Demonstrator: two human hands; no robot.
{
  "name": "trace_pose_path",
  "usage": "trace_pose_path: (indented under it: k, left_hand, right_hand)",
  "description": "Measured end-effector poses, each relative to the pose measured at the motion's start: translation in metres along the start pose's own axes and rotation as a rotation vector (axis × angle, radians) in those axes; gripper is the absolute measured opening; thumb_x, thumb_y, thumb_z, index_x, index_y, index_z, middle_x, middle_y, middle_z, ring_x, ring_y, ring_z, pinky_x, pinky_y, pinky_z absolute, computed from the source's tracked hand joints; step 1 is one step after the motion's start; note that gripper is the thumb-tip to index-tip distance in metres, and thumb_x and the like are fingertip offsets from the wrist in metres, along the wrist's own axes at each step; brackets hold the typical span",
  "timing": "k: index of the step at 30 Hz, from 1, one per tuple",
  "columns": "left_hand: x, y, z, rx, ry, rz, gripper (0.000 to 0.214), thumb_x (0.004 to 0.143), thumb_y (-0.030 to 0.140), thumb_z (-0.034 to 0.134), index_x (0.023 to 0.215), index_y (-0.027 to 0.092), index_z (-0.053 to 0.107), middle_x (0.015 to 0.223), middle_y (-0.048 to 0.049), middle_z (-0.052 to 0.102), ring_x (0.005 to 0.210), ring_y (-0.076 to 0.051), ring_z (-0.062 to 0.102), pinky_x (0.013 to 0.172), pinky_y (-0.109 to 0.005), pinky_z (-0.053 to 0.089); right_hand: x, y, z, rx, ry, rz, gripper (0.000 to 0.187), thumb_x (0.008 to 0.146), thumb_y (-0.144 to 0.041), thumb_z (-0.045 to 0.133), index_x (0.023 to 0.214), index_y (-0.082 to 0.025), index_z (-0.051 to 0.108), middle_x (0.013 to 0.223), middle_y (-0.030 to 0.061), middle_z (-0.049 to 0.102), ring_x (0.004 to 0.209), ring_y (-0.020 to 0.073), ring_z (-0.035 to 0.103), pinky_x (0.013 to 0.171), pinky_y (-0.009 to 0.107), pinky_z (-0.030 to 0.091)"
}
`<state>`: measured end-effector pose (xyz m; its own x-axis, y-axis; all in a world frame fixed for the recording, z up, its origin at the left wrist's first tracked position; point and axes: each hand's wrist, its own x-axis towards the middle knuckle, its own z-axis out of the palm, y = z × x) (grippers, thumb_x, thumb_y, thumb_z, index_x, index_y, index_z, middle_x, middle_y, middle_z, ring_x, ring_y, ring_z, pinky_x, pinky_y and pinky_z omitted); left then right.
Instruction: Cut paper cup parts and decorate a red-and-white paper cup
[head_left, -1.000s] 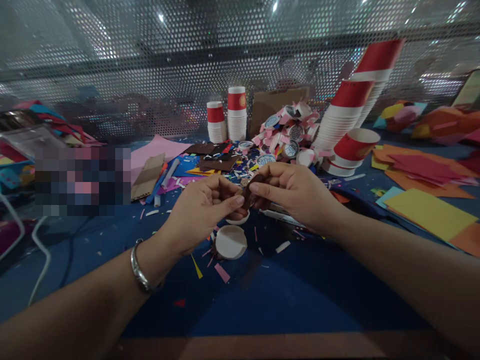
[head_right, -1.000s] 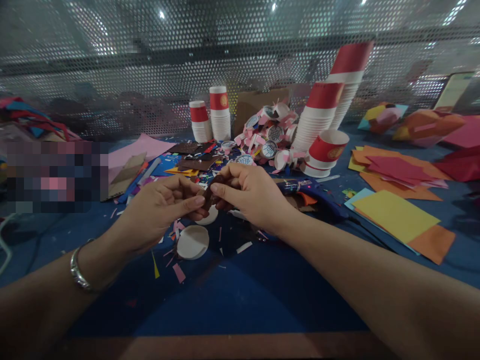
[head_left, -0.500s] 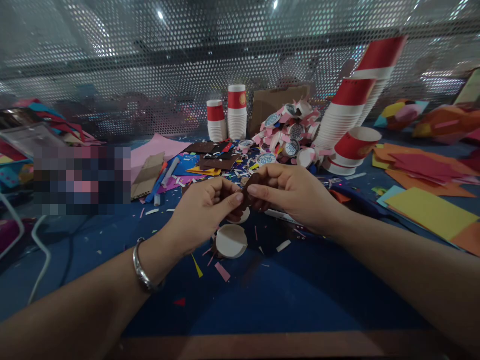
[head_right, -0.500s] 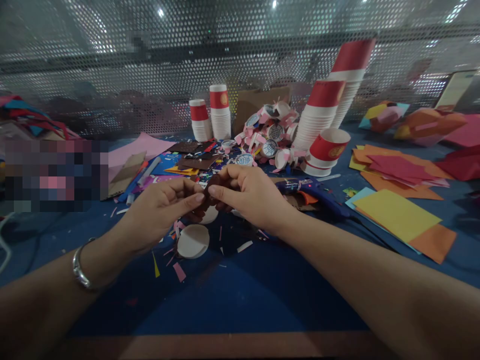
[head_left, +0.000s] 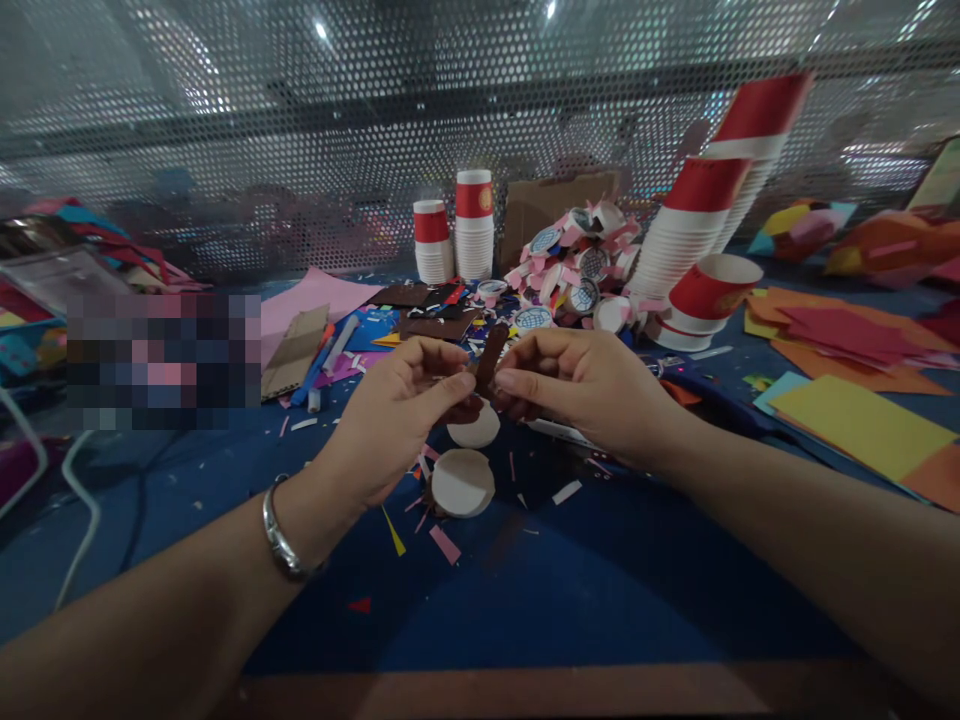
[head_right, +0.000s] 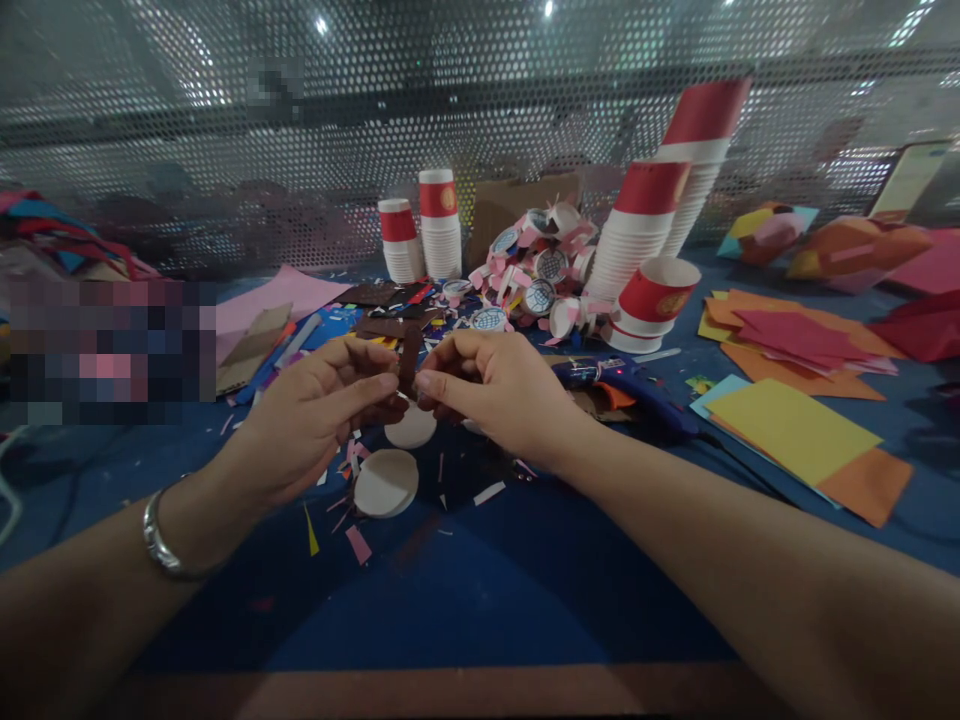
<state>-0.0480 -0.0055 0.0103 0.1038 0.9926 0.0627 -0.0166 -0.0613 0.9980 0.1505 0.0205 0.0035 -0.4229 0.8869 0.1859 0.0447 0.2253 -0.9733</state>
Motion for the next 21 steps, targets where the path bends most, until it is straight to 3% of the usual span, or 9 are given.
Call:
trace_pose_path:
  k: [4,8,14,21]
  left_hand:
    - [0.001,-0.003,-0.004,0.101,0.027,0.099,0.021,0.083,0.023,0.079,0.093,0.019,0.061,0.082,0.0016,0.069,0.071,-0.016,0.073,0.072,-0.032,0.062]
    - [0.0,-0.004,-0.003,0.127,0.016,0.101,0.021,0.081,0.023,0.081,0.098,0.018,0.069,0.094,-0.0024,0.072,0.085,-0.019,0.073,0.081,-0.036,0.061]
    - [-0.003,-0.001,0.005,-0.146,-0.011,-0.054,0.024,0.075,0.017,0.083,0.098,0.014,0.076,0.092,-0.0037,0.075,0.086,-0.015,0.07,0.085,-0.029,0.058]
    - [-0.005,0.004,0.01,-0.335,-0.001,-0.153,0.023,0.073,0.008,0.079,0.096,0.01,0.077,0.096,-0.0067,0.076,0.085,-0.014,0.07,0.083,-0.024,0.057]
  right_hand:
    - [-0.002,0.0,-0.001,-0.049,0.017,-0.04,0.02,0.083,-0.032,0.08,0.09,-0.018,0.068,0.082,0.0026,0.075,0.075,0.0175,0.071,0.067,0.029,0.056]
    - [-0.005,-0.002,0.002,-0.137,0.029,-0.14,0.014,0.087,-0.029,0.076,0.089,-0.018,0.068,0.08,0.0013,0.073,0.074,0.0164,0.069,0.07,0.029,0.055]
    - [-0.009,-0.004,0.005,-0.467,0.059,-0.292,0.009,0.091,-0.026,0.069,0.089,-0.017,0.069,0.078,0.0002,0.07,0.07,0.0135,0.063,0.064,0.026,0.05]
    - [-0.009,-0.004,0.003,-0.508,0.021,-0.331,0.007,0.093,-0.018,0.065,0.095,-0.016,0.07,0.083,-0.0007,0.071,0.073,0.0111,0.064,0.068,0.023,0.049]
